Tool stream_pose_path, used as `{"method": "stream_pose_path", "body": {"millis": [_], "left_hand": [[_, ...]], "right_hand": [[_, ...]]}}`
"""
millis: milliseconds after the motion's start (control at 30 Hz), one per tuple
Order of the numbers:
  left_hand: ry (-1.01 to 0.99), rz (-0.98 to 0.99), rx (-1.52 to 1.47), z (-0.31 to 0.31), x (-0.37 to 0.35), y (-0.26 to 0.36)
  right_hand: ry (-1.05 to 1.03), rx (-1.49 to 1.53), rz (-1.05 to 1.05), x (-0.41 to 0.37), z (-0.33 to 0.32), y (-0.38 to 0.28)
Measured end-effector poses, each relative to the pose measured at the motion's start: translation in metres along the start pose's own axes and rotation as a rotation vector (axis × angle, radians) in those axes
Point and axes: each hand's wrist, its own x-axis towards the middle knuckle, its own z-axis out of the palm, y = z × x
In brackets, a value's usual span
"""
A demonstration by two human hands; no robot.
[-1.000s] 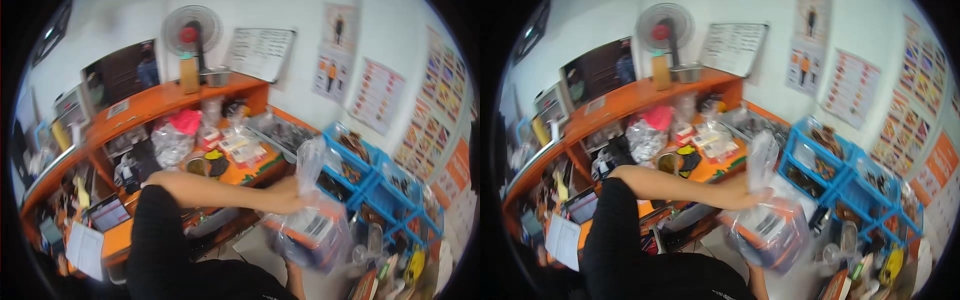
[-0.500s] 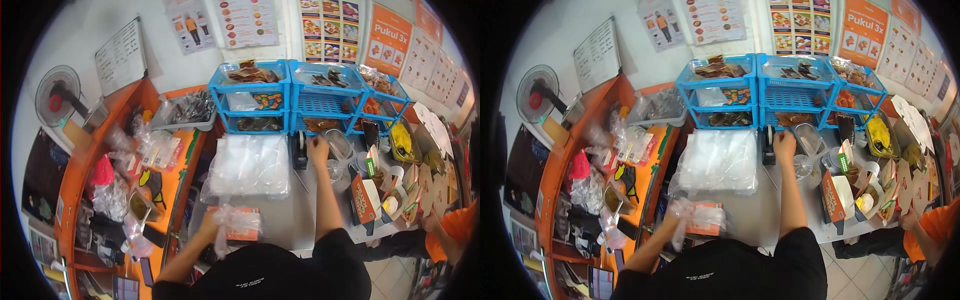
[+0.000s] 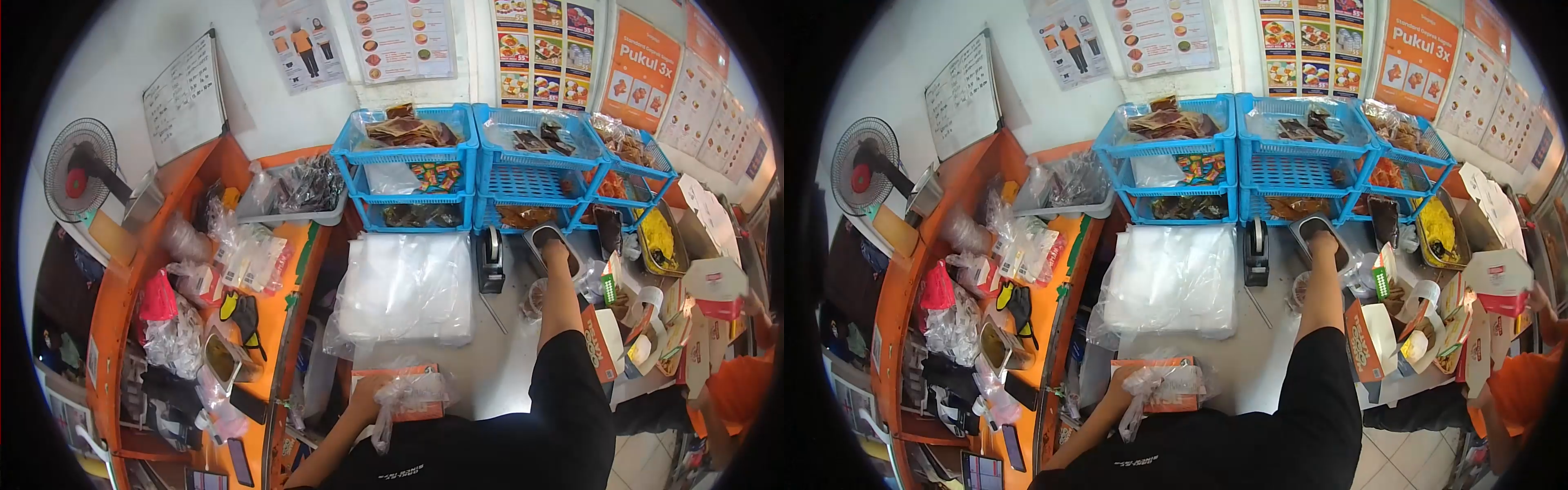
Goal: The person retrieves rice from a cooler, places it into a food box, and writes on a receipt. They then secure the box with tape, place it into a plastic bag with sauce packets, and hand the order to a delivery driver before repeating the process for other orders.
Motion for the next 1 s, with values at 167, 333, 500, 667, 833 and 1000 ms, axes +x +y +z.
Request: {"method": "stream_pose_path", "body": {"millis": [167,333,500,667,833,1000], "left_hand": [[-0.027,0.023,0.011,-0.016,0.017,0.023],[-0.011,0.024,0.043,-0.01,0.014,0.017],[0.019,0.067,0.083,-0.007,0.014,0.014],[-0.238,-0.139,0.049,-0.035,0.036,0.055],[-0.326,-0.211,-0.081,-0.04,0.036,0.041],[-0.265,-0.316,-0.384,-0.023,0.008,0.008]], "right_hand": [[-0.185,0.104,0.007,-0.003,-0.018,0.002],[-0.13,0.102,0.139,-0.011,-0.011,0.004],[-0.102,0.11,0.078,-0.006,0.001,0.011],[-0.013,-0.029,-0.079,-0.021,-0.027,0.008],[0.153,-0.006,-0.098,-0.033,-0.045,0.004],[0.453,0.183,-0.136,-0.057,-0.063,-0.001]]}}
